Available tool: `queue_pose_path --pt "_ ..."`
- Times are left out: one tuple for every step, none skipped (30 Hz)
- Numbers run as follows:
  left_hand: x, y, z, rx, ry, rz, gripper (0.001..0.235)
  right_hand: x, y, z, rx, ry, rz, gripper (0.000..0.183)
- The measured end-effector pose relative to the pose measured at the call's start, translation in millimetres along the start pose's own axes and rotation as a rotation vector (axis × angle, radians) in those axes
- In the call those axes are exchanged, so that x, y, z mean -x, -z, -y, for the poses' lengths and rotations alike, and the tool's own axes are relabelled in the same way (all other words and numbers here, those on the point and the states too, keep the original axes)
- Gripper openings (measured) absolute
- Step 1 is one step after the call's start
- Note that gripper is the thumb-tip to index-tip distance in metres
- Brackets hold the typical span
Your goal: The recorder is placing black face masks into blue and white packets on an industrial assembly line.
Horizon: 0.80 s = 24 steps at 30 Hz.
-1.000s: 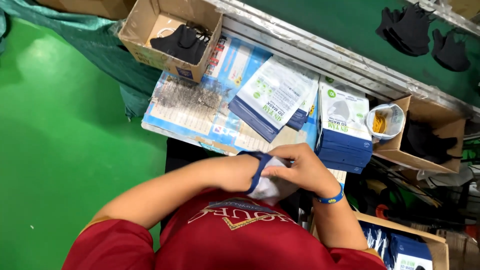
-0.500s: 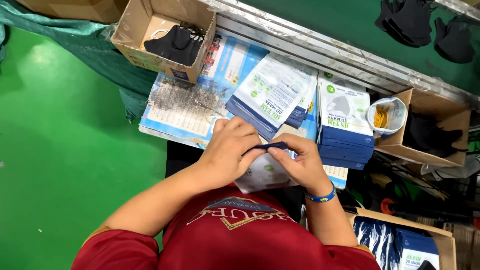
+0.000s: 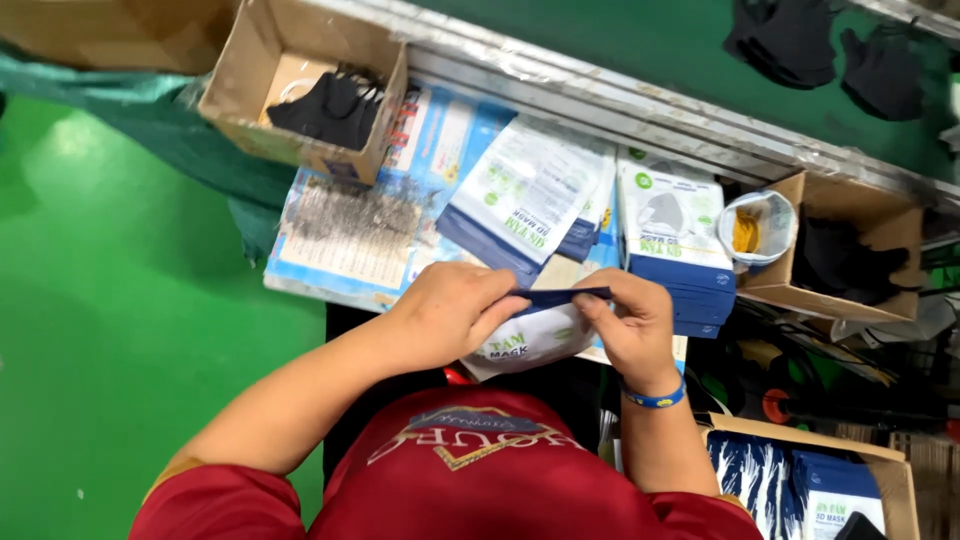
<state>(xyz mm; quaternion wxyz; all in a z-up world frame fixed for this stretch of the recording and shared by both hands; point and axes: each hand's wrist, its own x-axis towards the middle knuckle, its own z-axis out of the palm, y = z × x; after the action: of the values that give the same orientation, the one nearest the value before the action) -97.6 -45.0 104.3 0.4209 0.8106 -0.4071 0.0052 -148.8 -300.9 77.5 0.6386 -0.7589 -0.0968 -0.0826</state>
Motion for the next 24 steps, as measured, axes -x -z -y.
queue_pose_path --pt "-5.0 -0.4 -0.1 -0.008 0.006 -0.018 0.024 -1.2 3.4 -4.4 -0.022 -0.032 -0.015 0.007" --pt "-8.9 -0.2 -0.4 -0.010 -0.015 -0.010 0.024 -6.0 3.2 -1.1 -0.018 -0.022 -0.034 0.007" --pt "-12.9 -0.1 -0.8 0.004 -0.041 -0.046 0.023 -10.0 3.2 2.0 -0.036 -0.009 -0.003 0.007" --pt "-17.5 -0.3 -1.1 0.018 -0.068 -0.083 0.021 -14.3 3.9 4.9 -0.054 0.005 0.029 0.007" --pt "-22.6 3.9 -8.1 0.017 -0.089 -0.065 0.021 -16.6 9.6 6.1 -0.053 0.012 0.002 0.007" --pt "-27.6 8.1 -14.8 0.065 -0.119 -0.122 0.020 -19.0 15.3 7.1 -0.063 0.050 0.016 0.006" --pt "-31.6 11.9 -21.6 0.117 -0.145 -0.181 0.021 -21.1 21.1 8.4 -0.070 0.085 0.035 0.005" --pt "-31.3 9.3 -15.2 0.120 -0.161 -0.165 0.021 -20.2 24.9 7.4 -0.067 0.089 0.013 0.005" --pt "-30.6 6.9 -8.8 0.077 -0.068 -0.082 0.022 -20.9 28.8 6.5 -0.075 0.070 0.001 0.005" --pt "-29.3 5.1 -2.0 0.033 0.024 0.002 0.027 -21.5 31.7 5.8 -0.084 0.051 -0.010 0.005" --pt "-32.9 7.7 -4.8 0.029 0.013 0.005 0.027 -21.3 36.7 1.9 -0.081 0.059 -0.019 0.005" --pt "-36.0 10.6 -7.4 0.085 -0.036 -0.012 0.023 -21.1 40.9 -2.1 -0.102 0.036 -0.015 0.005" --pt "-37.7 13.0 -10.1 0.142 -0.081 -0.031 0.019 -20.9 44.9 -6.3 -0.122 0.012 -0.007 0.006" --pt "-36.2 9.8 -2.2 0.139 -0.088 -0.030 0.019 -20.0 47.6 -11.8 -0.120 0.018 -0.011 0.006" --pt "-35.2 7.2 6.1 0.100 -0.027 0.039 0.025 -20.2 50.2 -17.5 -0.131 -0.004 -0.013 0.007" --pt "-34.5 4.8 14.4 0.060 0.034 0.108 0.032 -20.6 52.8 -23.1 -0.142 -0.026 -0.015 0.007" --pt "-36.0 4.8 22.4 0.054 0.026 0.106 0.032 -29.0 57.7 -34.1 -0.140 -0.016 -0.018 0.007" --pt "-37.7 4.9 30.6 0.047 0.056 0.048 0.028 -37.8 62.5 -45.0 -0.048 0.018 -0.037 0.012" --pt "-39.4 4.0 38.8 0.043 0.085 -0.012 0.024 -46.0 68.3 -55.7 0.047 0.050 -0.056 0.017" --pt "-39.7 15.2 65.1 0.040 0.076 -0.014 0.024 -72.2 76.7 -41.3 0.051 0.058 -0.059 0.017" --pt "-40.7 26.4 91.3 0.127 0.139 -0.187 0.011 -97.8 85.5 -26.5 0.193 0.175 -0.054 0.030" --pt "-42.5 37.6 117.4 0.214 0.200 -0.359 0.014 -123.4 94.8 -11.3 0.335 0.290 -0.048 0.043" --pt "-43.3 57.7 122.9 0.210 0.190 -0.360 0.014 -149.7 119.3 -29.1 0.337 0.299 -0.054 0.043" --pt "-44.4 78.3 128.0 0.358 0.302 -0.590 0.018 -176.3 144.2 -46.0 0.438 0.207 -0.167 0.051"
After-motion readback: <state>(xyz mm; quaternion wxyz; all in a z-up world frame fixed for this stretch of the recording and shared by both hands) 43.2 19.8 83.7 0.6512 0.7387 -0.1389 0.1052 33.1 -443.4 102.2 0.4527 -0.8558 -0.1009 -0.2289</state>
